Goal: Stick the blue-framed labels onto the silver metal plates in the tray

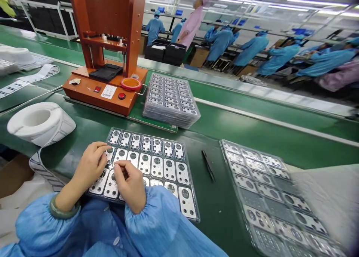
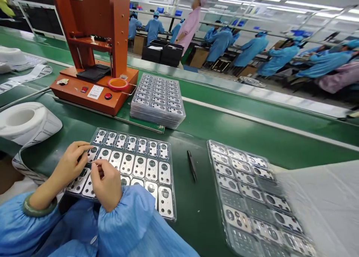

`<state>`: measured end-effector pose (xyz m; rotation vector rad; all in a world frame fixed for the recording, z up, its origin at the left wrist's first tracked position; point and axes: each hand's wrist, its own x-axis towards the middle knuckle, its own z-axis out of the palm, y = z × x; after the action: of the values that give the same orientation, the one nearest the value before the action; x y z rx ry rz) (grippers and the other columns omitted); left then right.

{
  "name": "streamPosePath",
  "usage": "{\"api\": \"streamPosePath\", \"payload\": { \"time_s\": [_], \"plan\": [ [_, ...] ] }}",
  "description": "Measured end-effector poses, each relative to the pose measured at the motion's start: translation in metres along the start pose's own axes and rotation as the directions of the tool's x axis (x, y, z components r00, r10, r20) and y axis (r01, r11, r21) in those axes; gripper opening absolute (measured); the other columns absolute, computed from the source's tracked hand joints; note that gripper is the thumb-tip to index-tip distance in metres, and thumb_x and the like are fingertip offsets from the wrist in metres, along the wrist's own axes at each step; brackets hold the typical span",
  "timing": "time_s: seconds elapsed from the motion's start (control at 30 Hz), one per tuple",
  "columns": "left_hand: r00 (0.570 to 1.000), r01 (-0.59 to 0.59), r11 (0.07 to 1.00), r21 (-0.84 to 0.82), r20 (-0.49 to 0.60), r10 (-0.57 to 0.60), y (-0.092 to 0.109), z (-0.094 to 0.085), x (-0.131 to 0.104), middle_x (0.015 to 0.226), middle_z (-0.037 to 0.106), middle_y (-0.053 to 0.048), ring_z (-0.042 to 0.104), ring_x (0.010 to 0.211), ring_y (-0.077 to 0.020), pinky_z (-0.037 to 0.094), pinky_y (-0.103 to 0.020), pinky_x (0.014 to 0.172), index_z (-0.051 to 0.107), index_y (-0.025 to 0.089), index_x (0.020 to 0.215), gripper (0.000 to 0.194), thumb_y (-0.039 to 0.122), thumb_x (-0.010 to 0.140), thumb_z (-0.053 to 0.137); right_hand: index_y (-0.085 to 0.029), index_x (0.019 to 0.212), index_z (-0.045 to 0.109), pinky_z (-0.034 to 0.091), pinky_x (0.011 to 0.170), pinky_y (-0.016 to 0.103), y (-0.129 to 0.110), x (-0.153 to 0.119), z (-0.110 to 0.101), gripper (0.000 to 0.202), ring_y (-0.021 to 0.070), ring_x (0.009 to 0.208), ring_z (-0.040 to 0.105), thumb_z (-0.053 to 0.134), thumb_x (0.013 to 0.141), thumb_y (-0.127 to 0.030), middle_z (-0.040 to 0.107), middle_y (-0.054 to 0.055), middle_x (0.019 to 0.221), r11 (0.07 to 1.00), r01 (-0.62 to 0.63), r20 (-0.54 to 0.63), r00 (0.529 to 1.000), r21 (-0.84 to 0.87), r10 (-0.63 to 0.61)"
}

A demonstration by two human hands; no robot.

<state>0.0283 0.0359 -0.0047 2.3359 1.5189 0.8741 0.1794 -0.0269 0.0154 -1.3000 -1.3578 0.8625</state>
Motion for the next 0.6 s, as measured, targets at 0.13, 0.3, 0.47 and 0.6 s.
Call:
{"api": "streamPosePath", "payload": {
  "time_s": [0.13, 0.3, 0.47, 0.6],
  "plan": [
    [0.978, -0.174, 0.984, -0.030, 0.109, 0.177, -0.008, 0.000, -0.012, 0.117, 0.064, -0.007, 0.050, 0.121, -0.0248, 0.035, -0.049, 0.106, 0.062, 0.021, 0.107, 0.025, 0.023, 0.090, 0.044, -0.016, 0.085, 0.064, 0.048, 0.057, 0.021, -0.004, 0.002, -0.002, 0.020, 0.0099, 0.056, 0.056, 0.049, 0.088, -0.028, 0.063, 0.001, 0.067, 0.998, 0.059, -0.039, 0.997, 0.001, -0.059],
    [0.983, -0.168, 0.982, -0.089, 0.060, 0.173, -0.013, 0.002, -0.012, 0.112, 0.068, -0.006, 0.052, 0.121, -0.0264, 0.040, -0.049, 0.104, 0.067, 0.022, 0.100, 0.022, 0.028, 0.086, 0.052, -0.017, 0.089, 0.066, 0.050, 0.061, 0.022, -0.018, -0.015, -0.017, 0.018, 0.0112, 0.062, 0.060, 0.050, 0.088, -0.025, 0.067, 0.003, 0.074, 0.978, 0.186, -0.035, 0.981, -0.090, -0.190],
    [0.987, -0.154, 0.978, -0.143, 0.031, 0.160, -0.013, 0.002, -0.010, 0.110, 0.069, -0.006, 0.052, 0.122, -0.0264, 0.041, -0.049, 0.104, 0.070, 0.022, 0.096, 0.022, 0.027, 0.084, 0.052, -0.018, 0.092, 0.067, 0.053, 0.065, 0.027, -0.011, -0.056, -0.052, 0.017, 0.0145, 0.065, 0.063, 0.050, 0.088, -0.019, 0.070, 0.004, 0.078, 0.892, 0.301, -0.017, 0.946, -0.337, -0.325],
    [0.986, -0.166, 0.973, -0.162, 0.001, 0.169, -0.012, 0.001, -0.010, 0.109, 0.070, -0.007, 0.054, 0.120, -0.0255, 0.042, -0.047, 0.104, 0.070, 0.020, 0.094, 0.021, 0.026, 0.084, 0.052, -0.019, 0.091, 0.068, 0.054, 0.065, 0.029, 0.013, -0.080, -0.088, 0.014, 0.0168, 0.066, 0.065, 0.055, 0.086, -0.022, 0.071, 0.005, 0.080, 0.822, 0.215, -0.159, 0.926, -0.528, -0.344]
  ]
}}
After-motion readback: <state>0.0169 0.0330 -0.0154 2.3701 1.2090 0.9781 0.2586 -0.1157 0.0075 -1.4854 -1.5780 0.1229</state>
